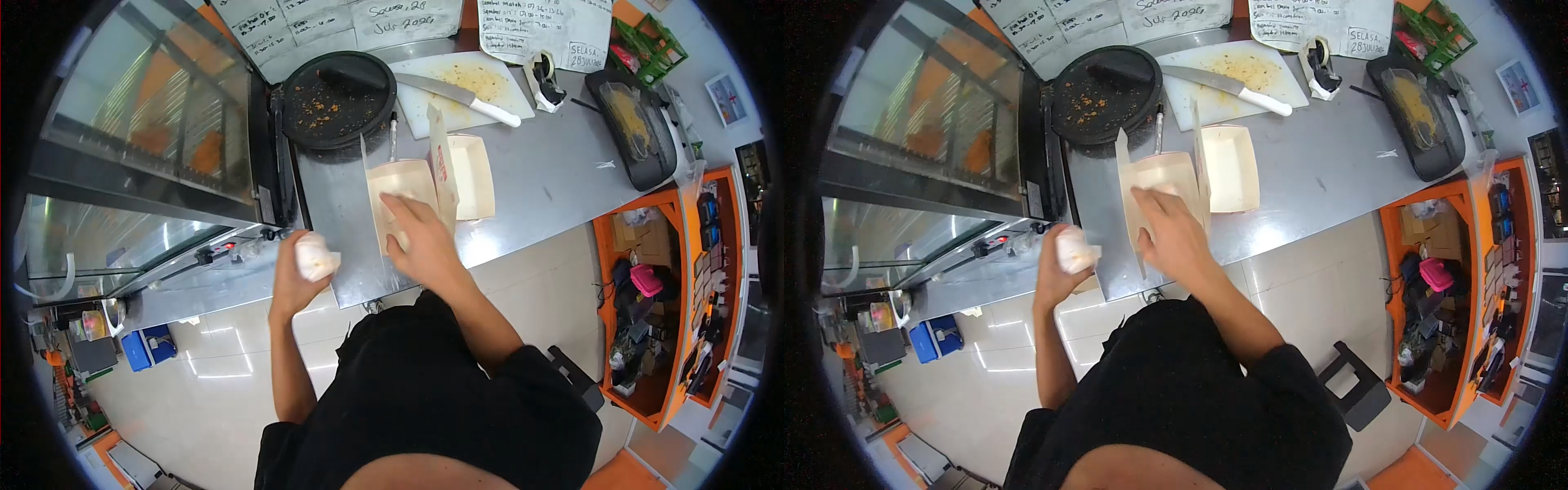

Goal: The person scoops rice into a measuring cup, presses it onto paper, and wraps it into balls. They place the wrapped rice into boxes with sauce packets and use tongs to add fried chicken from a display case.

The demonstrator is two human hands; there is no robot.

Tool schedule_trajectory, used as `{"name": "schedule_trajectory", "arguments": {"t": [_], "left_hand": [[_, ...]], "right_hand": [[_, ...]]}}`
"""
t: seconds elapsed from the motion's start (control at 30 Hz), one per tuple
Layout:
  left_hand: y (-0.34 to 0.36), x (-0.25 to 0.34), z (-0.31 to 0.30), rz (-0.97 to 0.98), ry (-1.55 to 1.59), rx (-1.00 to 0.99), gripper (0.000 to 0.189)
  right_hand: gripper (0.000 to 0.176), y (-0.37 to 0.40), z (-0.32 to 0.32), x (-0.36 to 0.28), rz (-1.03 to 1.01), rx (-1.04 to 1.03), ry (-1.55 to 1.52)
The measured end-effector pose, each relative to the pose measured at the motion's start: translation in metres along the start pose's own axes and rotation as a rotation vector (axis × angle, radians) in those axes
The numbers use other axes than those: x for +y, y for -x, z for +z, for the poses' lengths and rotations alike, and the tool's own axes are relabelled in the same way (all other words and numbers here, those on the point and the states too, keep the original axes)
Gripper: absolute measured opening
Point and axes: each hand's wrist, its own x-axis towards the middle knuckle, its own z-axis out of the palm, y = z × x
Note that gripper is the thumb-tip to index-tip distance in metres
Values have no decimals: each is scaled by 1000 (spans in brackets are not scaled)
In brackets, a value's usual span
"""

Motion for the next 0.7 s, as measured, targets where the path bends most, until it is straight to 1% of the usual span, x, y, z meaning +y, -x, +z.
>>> {"name": "schedule_trajectory", "arguments": {"t": [0.07, 0.1, 0.13, 0.17, 0.23, 0.27, 0.33, 0.37, 0.4, 0.43, 0.47, 0.5, 0.53, 0.57, 0.6, 0.67, 0.7], "left_hand": [[-2, 49, -25, -91, 77, -2, 91], [-9, 86, -35, -11, 16, 16, 88], [-22, 119, -38, 85, -15, -10, 89], [-33, 152, -36, 173, -47, -35, 90], [-70, 218, -12, 463, -141, -181, 82], [-87, 243, 18, 440, -76, -282, 79], [-124, 285, 80, 399, 35, -479, 72], [-143, 286, 117, 426, -49, -511, 69], [-165, 283, 155, 372, -242, -587, 70], [-183, 274, 188, 310, -429, -663, 72], [-196, 258, 214, 265, -586, -708, 80], [-207, 244, 238, 218, -744, -749, 87], [-218, 233, 250, 163, -845, -864, 94], [-222, 221, 256, 105, -948, -982, 100], [-219, 211, 261, 102, -954, -987, 100], [-218, 196, 268, -6, -956, -1070, 108], [-212, 191, 273, -12, -963, -1070, 108]], "right_hand": [[54, 24, -41, 13, -55, 298, -68], [54, 29, -59, 28, 95, 404, 2], [54, 25, -76, 46, 235, 512, 76], [54, 21, -79, 78, 234, 507, 73], [39, 26, -56, 159, 206, 520, 503], [39, 31, -55, 176, 199, 520, 497], [38, 47, -53, 199, 412, 56, 170], [36, 58, -45, 211, 429, 107, 130], [35, 67, -39, 218, 447, 159, 90], [33, 52, -60, 196, 621, 50, 67], [33, 55, -60, 195, 625, 50, 67], [32, 58, -60, 195, 592, 128, 44], [31, 60, -62, 196, 557, 204, 19], [34, 59, -68, 193, 530, 173, -14], [34, 61, -68, 196, 534, 173, -22], [34, 61, -67, 201, 542, 165, -69], [34, 63, -66, 203, 541, 164, -77]]}}
